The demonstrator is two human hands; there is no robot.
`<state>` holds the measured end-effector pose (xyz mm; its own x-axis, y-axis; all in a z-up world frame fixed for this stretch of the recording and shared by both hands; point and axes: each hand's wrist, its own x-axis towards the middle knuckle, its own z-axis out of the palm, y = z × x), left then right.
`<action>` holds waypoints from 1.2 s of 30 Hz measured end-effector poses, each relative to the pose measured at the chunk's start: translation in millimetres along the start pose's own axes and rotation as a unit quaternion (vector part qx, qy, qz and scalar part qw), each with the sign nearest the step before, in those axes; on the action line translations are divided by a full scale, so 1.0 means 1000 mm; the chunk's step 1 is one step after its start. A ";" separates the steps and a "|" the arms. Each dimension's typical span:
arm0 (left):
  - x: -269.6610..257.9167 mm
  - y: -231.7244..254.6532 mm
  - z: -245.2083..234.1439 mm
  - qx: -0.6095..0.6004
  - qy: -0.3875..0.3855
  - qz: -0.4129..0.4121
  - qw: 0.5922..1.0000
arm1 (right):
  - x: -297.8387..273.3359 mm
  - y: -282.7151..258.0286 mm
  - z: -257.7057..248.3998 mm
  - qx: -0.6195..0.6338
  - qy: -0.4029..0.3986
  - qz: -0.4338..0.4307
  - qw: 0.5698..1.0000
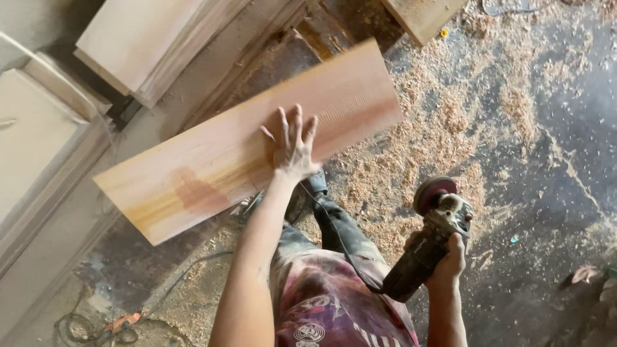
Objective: The person sands the surface and edges of wooden planks using an angle grinder with a sanding disc attachment, occasionally moving the planks to access different sides.
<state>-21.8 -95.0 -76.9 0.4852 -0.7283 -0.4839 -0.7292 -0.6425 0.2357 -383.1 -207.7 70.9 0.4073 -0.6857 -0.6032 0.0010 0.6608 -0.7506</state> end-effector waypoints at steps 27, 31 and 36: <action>0.022 -0.103 -0.072 -0.198 0.177 -0.183 0.947 | 0.065 0.010 0.010 0.017 -0.066 0.124 0.990; -0.081 -0.189 -0.023 -0.102 0.144 -0.311 0.934 | 0.068 0.017 0.015 0.016 -0.095 0.122 0.988; -0.108 -0.184 0.056 -0.095 0.252 -0.315 0.910 | 0.057 0.017 0.009 -0.005 -0.090 0.129 0.988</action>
<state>33.3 115.4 -115.5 0.9728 -0.1867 -0.1369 -0.1557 -0.9653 0.2098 -351.8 -233.1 25.8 0.5490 -0.4289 -0.7173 -0.1331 0.8024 -0.5817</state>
